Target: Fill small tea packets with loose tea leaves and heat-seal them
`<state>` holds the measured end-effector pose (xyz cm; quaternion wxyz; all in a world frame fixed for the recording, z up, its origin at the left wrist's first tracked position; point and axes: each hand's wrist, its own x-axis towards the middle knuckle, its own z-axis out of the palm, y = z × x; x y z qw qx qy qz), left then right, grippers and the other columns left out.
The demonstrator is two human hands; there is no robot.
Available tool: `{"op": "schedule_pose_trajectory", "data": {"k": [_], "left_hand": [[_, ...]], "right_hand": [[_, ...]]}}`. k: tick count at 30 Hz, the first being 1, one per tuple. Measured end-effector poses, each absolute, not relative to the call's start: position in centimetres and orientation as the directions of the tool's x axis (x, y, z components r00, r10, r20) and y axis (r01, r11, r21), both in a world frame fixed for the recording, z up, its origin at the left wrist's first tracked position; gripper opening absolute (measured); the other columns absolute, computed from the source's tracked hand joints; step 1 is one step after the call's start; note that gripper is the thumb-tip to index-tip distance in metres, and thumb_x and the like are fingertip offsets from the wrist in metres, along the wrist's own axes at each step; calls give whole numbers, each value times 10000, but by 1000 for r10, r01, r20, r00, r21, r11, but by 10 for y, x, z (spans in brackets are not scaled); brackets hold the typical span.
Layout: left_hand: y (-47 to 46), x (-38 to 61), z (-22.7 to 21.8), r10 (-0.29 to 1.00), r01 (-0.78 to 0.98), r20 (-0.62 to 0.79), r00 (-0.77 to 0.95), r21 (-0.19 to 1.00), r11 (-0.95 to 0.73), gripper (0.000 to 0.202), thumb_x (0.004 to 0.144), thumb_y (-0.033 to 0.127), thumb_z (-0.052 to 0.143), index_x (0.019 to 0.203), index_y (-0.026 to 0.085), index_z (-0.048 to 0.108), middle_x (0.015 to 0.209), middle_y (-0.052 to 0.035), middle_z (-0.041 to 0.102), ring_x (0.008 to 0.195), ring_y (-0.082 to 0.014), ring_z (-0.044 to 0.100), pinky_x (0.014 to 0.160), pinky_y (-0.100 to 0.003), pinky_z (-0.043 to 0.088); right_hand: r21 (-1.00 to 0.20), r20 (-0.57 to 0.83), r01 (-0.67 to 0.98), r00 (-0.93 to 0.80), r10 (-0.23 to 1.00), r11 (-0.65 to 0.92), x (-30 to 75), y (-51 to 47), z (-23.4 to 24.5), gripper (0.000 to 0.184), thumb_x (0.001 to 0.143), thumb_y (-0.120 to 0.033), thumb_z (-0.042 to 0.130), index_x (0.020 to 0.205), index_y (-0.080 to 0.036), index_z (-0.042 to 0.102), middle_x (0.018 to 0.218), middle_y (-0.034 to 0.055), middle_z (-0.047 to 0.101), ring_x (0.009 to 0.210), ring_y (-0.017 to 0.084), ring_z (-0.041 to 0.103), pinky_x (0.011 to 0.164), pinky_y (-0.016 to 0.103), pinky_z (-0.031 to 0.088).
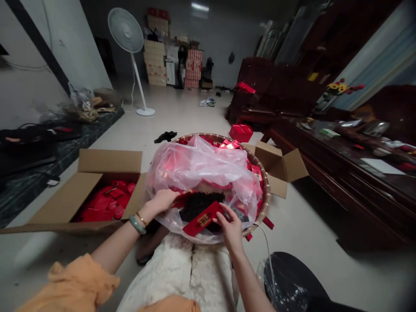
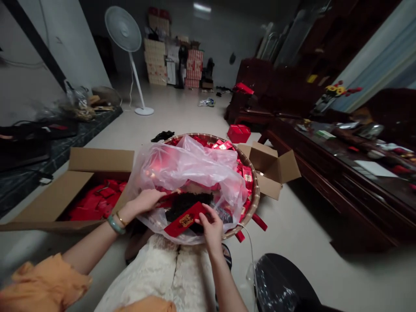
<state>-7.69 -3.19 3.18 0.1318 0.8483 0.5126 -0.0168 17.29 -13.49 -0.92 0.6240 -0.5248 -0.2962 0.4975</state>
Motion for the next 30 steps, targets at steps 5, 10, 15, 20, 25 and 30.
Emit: {"op": "schedule_pose_trajectory", "data": {"k": [5,10,15,20,25,30], "left_hand": [[-34,-72,37,899,902,-75,431,63,-427,169,835,168,532,972,135,626,926,-155,656,899,-252,623,803,-364,472],[-73,-57,40,835,790,413,364,337,-512,275,880,316,510,1059,140,623,1015,-133,660,990,-238,598,888,-389,467],[-112,-35,19,879,616,272,393,632,-471,251,888,276,489,1026,191,680,926,-57,734,793,-183,693,720,-274,541],[-117,-32,5,756,583,495,429,488,-650,281,912,243,444,1006,156,694,896,-92,739,761,-189,706,694,-285,563],[-119,-33,3,717,600,529,454,414,-685,288,916,229,432,988,148,699,872,-102,738,722,-200,706,647,-301,573],[-118,-35,4,716,594,532,452,419,-687,297,922,257,426,983,174,704,854,-84,740,708,-173,698,651,-269,564]], "right_hand": [[-957,-107,-289,319,942,-11,159,-135,-14,433,627,-384,752,1007,-189,682,1077,63,623,757,155,641,648,300,598],[-965,-76,-262,319,945,11,145,-134,-15,386,677,-379,708,1011,-193,655,1147,74,564,846,169,619,690,307,592],[-992,48,-99,258,965,76,130,-137,-9,149,762,-315,598,845,-191,584,909,43,556,780,152,577,645,285,550],[-733,481,623,191,856,273,127,-147,11,86,789,-251,597,741,-181,585,873,70,516,839,194,476,724,339,449],[-502,632,782,41,774,368,129,-153,17,215,872,-205,530,673,-168,600,741,56,493,724,162,435,631,281,392],[-550,609,719,-3,794,425,133,-152,13,169,888,-213,514,807,-196,662,763,55,604,732,159,514,670,300,410]]}}
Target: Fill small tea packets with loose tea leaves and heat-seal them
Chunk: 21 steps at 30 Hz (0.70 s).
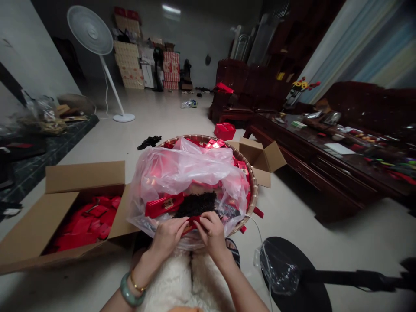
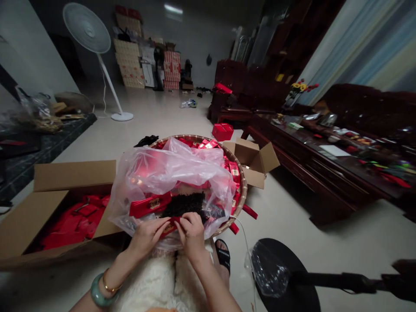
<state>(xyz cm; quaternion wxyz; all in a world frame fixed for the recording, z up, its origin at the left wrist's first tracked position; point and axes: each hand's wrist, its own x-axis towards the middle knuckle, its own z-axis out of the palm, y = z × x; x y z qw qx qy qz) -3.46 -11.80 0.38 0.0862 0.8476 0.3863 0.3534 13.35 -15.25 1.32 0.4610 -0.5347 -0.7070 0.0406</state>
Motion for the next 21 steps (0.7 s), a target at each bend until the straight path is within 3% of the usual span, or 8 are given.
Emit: {"op": "schedule_pose_trajectory", "data": {"k": [4,7,10,12,13,17,21], "left_hand": [[-116,-34,9,689,581,575,441,401,-708,293,929,266,426,987,179,699,844,-73,734,705,-158,680,642,-253,544],[-114,-33,18,655,550,592,470,384,-742,267,922,265,450,973,188,700,823,-59,725,716,-155,658,660,-263,527],[-110,-36,25,659,628,596,459,307,-715,243,879,305,535,1052,219,681,904,-70,719,913,-226,629,873,-412,477],[-106,-41,26,683,686,591,429,278,-672,321,848,328,582,1152,239,636,995,-82,704,1020,-267,585,955,-493,409],[-104,-44,26,691,684,586,423,293,-668,347,851,328,577,1184,241,614,1020,-84,696,1021,-261,585,949,-479,420],[-97,-53,20,667,489,572,479,457,-743,269,924,263,442,1083,200,650,935,-69,704,854,-158,648,772,-274,524],[-92,-53,19,678,390,547,491,558,-732,264,922,268,438,958,176,683,870,-72,714,805,-151,667,756,-255,535]], "right_hand": [[-602,548,701,14,836,382,135,-153,15,127,874,-216,531,816,-206,644,734,20,648,739,157,568,851,375,379],[-700,458,642,66,886,314,136,-153,14,123,870,-258,521,819,-197,615,760,25,642,739,162,554,767,320,392],[-798,370,559,164,914,223,142,-150,10,180,871,-319,497,782,-199,596,721,19,607,701,163,519,665,274,387],[-895,284,414,248,926,164,148,-148,8,218,870,-372,494,791,-198,601,725,17,607,699,160,528,649,260,404],[-939,230,311,259,938,145,151,-147,9,235,866,-398,500,820,-197,612,751,21,621,714,161,545,654,257,421],[-998,24,-65,32,999,26,159,-147,20,301,774,-442,633,929,-187,672,884,40,694,830,186,622,785,296,471],[-962,-119,-213,-228,966,-169,160,-146,24,458,662,-448,743,1039,-195,691,947,41,717,912,205,643,902,363,451]]}}
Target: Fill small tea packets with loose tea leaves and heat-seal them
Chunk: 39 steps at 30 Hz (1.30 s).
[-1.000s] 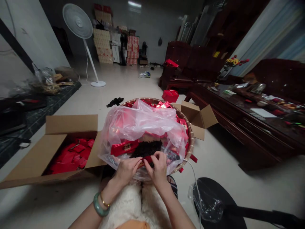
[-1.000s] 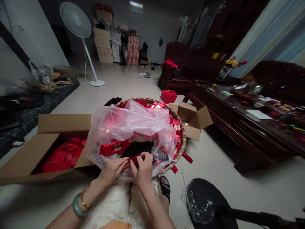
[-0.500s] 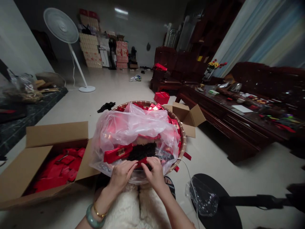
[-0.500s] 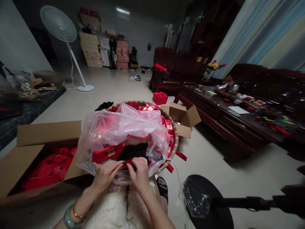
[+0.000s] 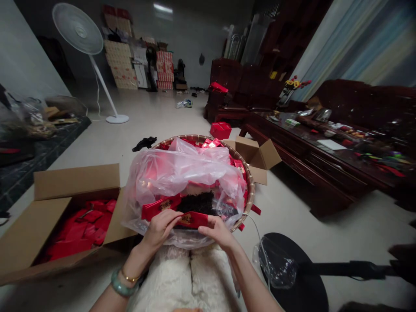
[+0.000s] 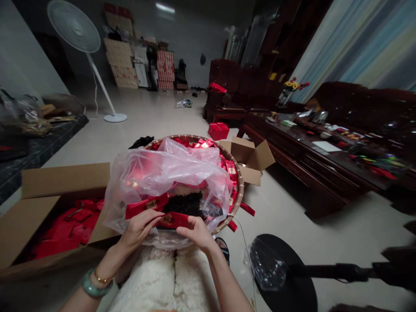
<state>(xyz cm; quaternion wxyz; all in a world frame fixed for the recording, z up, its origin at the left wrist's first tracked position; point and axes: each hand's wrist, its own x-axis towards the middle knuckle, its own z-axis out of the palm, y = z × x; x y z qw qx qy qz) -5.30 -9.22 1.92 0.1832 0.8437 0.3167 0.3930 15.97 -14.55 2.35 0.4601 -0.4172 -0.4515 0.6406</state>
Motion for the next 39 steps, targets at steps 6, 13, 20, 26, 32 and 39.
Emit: {"op": "schedule_pose_trajectory", "data": {"k": [6,13,20,26,32,39], "left_hand": [[-91,-49,20,796,468,408,448,651,-597,265,910,287,415,1005,185,641,955,-66,712,856,-169,677,792,-268,529],[-92,-47,18,882,543,334,332,697,-468,274,910,323,343,944,185,578,861,-69,697,778,-177,679,696,-265,520],[-94,-47,16,920,560,248,304,734,-383,425,930,326,317,1287,135,447,970,-102,715,841,-180,696,728,-248,518],[-88,-50,17,915,532,258,310,751,-392,495,927,271,331,1403,134,308,964,-78,729,866,-166,693,783,-247,513],[-93,-43,14,858,409,383,342,761,-503,504,936,224,341,1430,167,258,962,-57,733,888,-144,683,833,-254,502],[-95,-43,11,866,436,337,370,760,-482,510,948,215,326,1442,138,227,965,-83,721,875,-165,683,798,-261,497]], "right_hand": [[-930,-176,-311,-91,980,-196,157,-136,4,406,692,-521,695,898,-172,727,799,41,722,784,188,653,860,363,468],[-930,-155,-286,-267,951,-232,160,-137,3,455,717,-515,679,1012,-169,694,878,39,707,807,165,619,836,315,444],[-936,-222,-201,-294,929,-288,164,-131,2,441,702,-545,677,917,-161,711,835,32,703,760,153,594,694,251,431],[-887,-269,-297,-288,919,-353,162,-120,10,464,688,-607,651,754,-153,718,708,30,706,672,147,606,697,257,443],[-714,-388,-429,-416,823,-553,163,-121,4,420,761,-552,622,906,-168,707,872,67,732,946,215,646,893,335,443],[-608,-385,-525,-462,799,-596,171,-122,-11,280,789,-411,654,966,-195,682,979,63,720,981,215,641,863,403,483]]}}
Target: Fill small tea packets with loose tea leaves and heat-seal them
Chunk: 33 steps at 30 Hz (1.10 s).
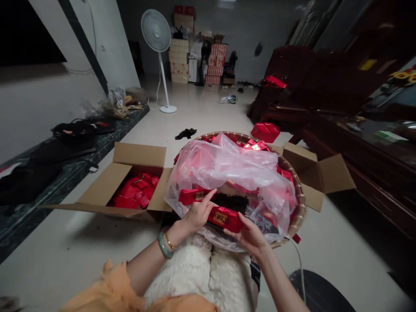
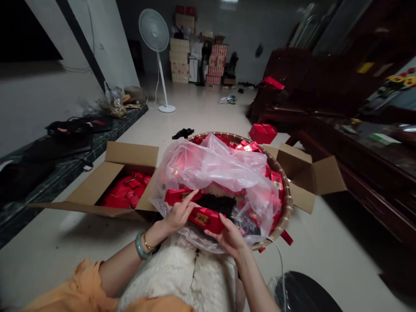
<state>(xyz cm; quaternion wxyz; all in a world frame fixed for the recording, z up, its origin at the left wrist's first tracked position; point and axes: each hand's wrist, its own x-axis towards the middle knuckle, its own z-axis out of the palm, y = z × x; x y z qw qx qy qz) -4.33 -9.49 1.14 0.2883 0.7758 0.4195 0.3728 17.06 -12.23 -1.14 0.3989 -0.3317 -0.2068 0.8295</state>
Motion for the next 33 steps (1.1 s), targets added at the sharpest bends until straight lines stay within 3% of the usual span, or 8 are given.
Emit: {"op": "schedule_pose_trajectory", "data": {"k": [2,4,8,12,15,20,25,33], "left_hand": [[-92,-46,12,868,468,326,374,742,-480,516,946,199,321,1447,142,211,924,-72,720,841,-165,682,770,-266,505],[-90,-49,12,851,523,398,341,672,-524,511,940,178,322,1442,163,230,984,-82,702,918,-179,657,810,-304,503],[-97,-49,15,714,686,619,329,362,-630,483,898,217,457,1375,196,386,1273,-134,559,1197,-269,469,993,-457,377],[-112,-45,17,659,684,492,569,160,-711,594,818,286,605,1371,206,403,1358,-134,492,1191,-308,430,952,-466,364],[-114,-42,16,682,685,420,599,173,-708,653,774,187,643,1376,201,388,1336,-127,515,1160,-293,444,928,-447,374],[-113,-42,16,733,691,404,547,278,-668,637,730,164,678,1321,190,440,1265,-119,560,1136,-295,442,921,-465,396],[-118,-39,7,739,686,367,564,290,-667,648,697,140,693,1298,214,460,1254,-94,572,1063,-283,477,876,-461,450],[-109,-37,0,760,679,420,496,359,-641,488,690,147,652,1166,185,551,1121,-89,645,1041,-266,549,858,-408,499]], "right_hand": [[-590,-370,-538,-484,793,-603,169,-123,-12,300,809,-426,623,977,-183,673,973,72,719,967,213,645,833,399,498],[-598,-371,-519,-496,785,-610,166,-122,-9,332,827,-450,588,993,-173,666,965,79,718,946,208,649,780,365,515],[-682,-347,-470,-467,813,-560,162,-118,1,375,810,-505,581,986,-185,667,949,65,718,895,188,653,611,256,493],[-735,-302,-441,-467,831,-515,156,-117,9,486,789,-598,542,1021,-183,644,981,61,707,928,206,638,697,305,482],[-759,-297,-414,-467,833,-502,152,-119,11,524,788,-633,509,1032,-187,634,992,62,697,945,212,619,749,329,462],[-779,-361,-331,-458,813,-532,148,-121,9,494,797,-629,500,997,-199,637,943,55,688,902,192,585,616,263,402],[-762,-408,-324,-432,804,-560,136,-122,6,521,765,-651,532,998,-198,642,905,38,666,784,155,552,569,233,342],[-925,-277,-124,-425,862,-358,136,-124,25,614,777,-684,482,1005,-148,677,956,65,675,894,190,563,799,333,409]]}}
